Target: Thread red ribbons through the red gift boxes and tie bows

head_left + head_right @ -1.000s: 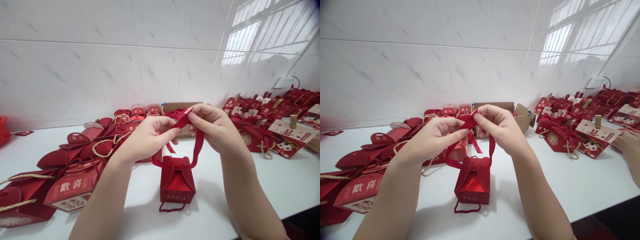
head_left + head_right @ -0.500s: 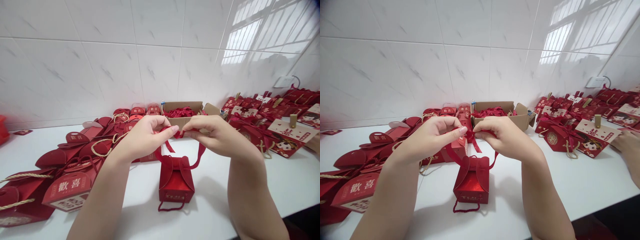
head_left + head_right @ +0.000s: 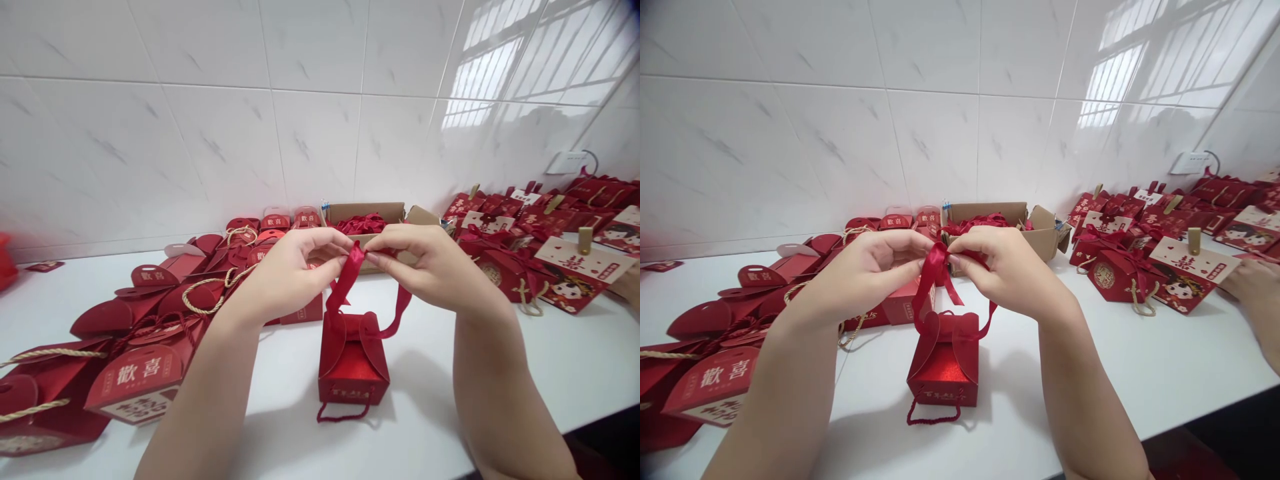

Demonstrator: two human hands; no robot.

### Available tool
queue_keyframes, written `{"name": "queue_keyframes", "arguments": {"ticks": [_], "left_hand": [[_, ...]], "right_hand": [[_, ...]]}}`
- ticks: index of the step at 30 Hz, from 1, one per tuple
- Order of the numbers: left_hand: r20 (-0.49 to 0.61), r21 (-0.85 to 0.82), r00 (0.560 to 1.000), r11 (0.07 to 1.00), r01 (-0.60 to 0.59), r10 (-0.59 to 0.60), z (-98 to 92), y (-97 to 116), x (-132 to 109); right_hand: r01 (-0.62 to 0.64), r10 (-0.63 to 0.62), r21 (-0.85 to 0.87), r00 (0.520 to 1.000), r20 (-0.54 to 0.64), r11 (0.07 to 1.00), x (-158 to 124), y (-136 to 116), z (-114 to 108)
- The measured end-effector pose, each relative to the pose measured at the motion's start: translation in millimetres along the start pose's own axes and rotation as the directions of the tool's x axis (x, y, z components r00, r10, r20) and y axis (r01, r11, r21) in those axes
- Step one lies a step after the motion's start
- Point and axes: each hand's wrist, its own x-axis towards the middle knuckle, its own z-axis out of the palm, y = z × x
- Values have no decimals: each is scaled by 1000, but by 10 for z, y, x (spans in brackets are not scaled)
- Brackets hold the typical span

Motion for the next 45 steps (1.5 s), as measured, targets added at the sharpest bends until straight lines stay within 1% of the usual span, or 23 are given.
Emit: {"name": "queue_keyframes", "arguments": {"ticks": [3,6,8,10,12,14,16,18,20,22,24,25,27,29,30,31,33,35,38,40,42,45], "left_hand": [[-23,28,999,999,-38,39,33,-27,19],[-72,75,993,993,-88,93,59,-62,31],[-125,108,982,986,-127,140,75,-74,25],[-194,138,966,979,-147,172,87,-69,4],[-264,171,947,975,-139,181,90,-48,-30],[-320,222,928,967,-121,189,71,-21,-78],[-357,294,910,950,-104,210,24,-8,-145],[-372,362,902,929,-74,217,-52,-31,-237],[-379,408,908,913,-7,176,-148,-99,-357],[-400,441,910,893,89,107,-249,-206,-502],[-434,501,900,842,200,44,-337,-330,-664],[-441,541,897,802,253,15,-371,-393,-749],[-454,640,890,679,360,-44,-412,-512,-919],[-463,736,881,511,443,-97,-417,-622,-1079],[-457,774,881,434,461,-121,-409,-672,-1152],[-449,801,883,375,466,-138,-396,-719,-1216],[-423,841,894,304,448,-145,-366,-798,-1313],[-399,876,910,246,414,-110,-344,-856,-1360],[-355,923,934,146,357,-41,-341,-911,-1352],[-313,944,950,104,313,-10,-352,-933,-1322],[-281,956,960,89,279,5,-360,-942,-1293],[-280,958,960,69,279,5,-359,-938,-1260]], "right_hand": [[-5,5,31,1000,11,1000,0,-16,2],[-34,33,74,999,15,997,2,-34,12],[-59,66,138,997,-46,989,3,-42,36],[-77,122,264,980,-158,961,-8,-43,78],[-106,235,429,936,-261,897,-54,-31,130],[-141,377,576,871,-314,805,-150,1,182],[-168,495,668,802,-335,725,-295,59,223],[-186,568,705,742,-356,684,-469,138,251],[-231,621,699,689,-374,677,-655,230,274],[-299,661,668,644,-386,681,-843,321,297],[-393,693,609,602,-396,689,-1035,407,320],[-448,706,565,582,-405,693,-1134,447,331],[-569,723,446,542,-428,691,-1340,526,349],[-681,729,307,501,-468,665,-1546,598,365],[-725,727,245,480,-490,644,-1642,628,372],[-760,729,197,463,-505,619,-1730,652,380],[-802,741,150,440,-508,578,-1870,679,399],[-816,758,147,432,-489,560,-1956,683,415],[-818,765,163,418,-489,551,-2005,678,418],[-822,767,172,403,-499,543,-2011,680,405],[-825,766,170,394,-508,538,-2010,681,388],[-823,749,161,391,-535,545,-2007,673,377]]}}
